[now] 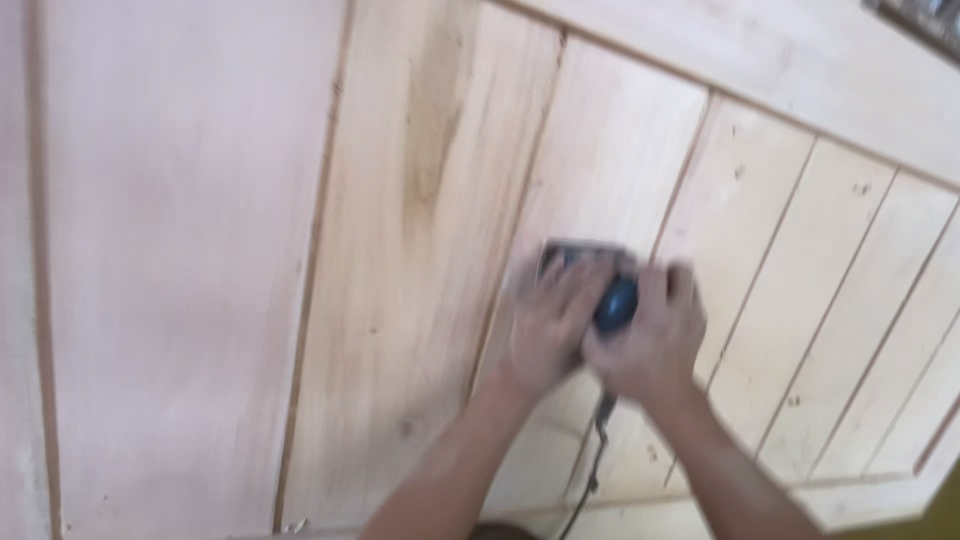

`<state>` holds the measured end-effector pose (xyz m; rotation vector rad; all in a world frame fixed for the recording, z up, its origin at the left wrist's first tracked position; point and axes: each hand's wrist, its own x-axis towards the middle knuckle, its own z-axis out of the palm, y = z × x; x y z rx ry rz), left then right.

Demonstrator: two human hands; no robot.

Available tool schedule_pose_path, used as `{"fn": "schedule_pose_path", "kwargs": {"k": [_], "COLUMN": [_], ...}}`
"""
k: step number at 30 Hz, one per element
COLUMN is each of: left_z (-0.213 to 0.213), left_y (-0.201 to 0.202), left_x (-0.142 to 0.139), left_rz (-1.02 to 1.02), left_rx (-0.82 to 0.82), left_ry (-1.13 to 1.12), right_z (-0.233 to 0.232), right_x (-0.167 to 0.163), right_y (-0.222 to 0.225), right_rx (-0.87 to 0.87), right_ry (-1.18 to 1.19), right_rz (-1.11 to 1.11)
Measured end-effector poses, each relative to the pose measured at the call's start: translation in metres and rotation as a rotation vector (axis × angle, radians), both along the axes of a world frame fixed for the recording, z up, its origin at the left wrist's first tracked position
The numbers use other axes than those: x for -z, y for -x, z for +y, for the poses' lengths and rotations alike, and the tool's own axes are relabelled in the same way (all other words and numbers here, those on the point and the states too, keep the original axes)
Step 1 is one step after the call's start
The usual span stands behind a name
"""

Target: The person uses an electric sander to smooth the surface of a wooden panel. They move the sander across the wood in steady strokes, occasionally repositioning their hands to reach different areas.

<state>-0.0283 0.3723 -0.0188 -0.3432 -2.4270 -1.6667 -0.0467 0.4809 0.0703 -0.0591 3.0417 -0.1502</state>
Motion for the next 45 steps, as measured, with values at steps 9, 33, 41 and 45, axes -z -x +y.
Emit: {"fn": "schedule_pose_path", "kwargs": {"k": [9,33,41,45], "left_z": [0.062,0.029,-0.015,0.011], "left_y": [0.120,-0.147,-0.278,-0.244], "left_x": [0.008,0.000,-0.033,0.001], "left_rz": [-0.128,-0.133,-0.224,-0.153], "left_rx": [0.063,0.227,0.379,0.347], "left_ry": [-0.032,-0.004,0.057,-0.027], "right_z": [0.081,0.035,-0.005,0.030], "right_x": [0.039,0.002,-0.019,0.005], "right_y": [0.100,-0.162,-0.307,-0.271], "right_rx": [-0.115,0.176,0.254,0.202], "right_ry": [0.122,0.152,0.238,0.118], "right_rz": [0.289,0.046,-0.038,0.020]}}
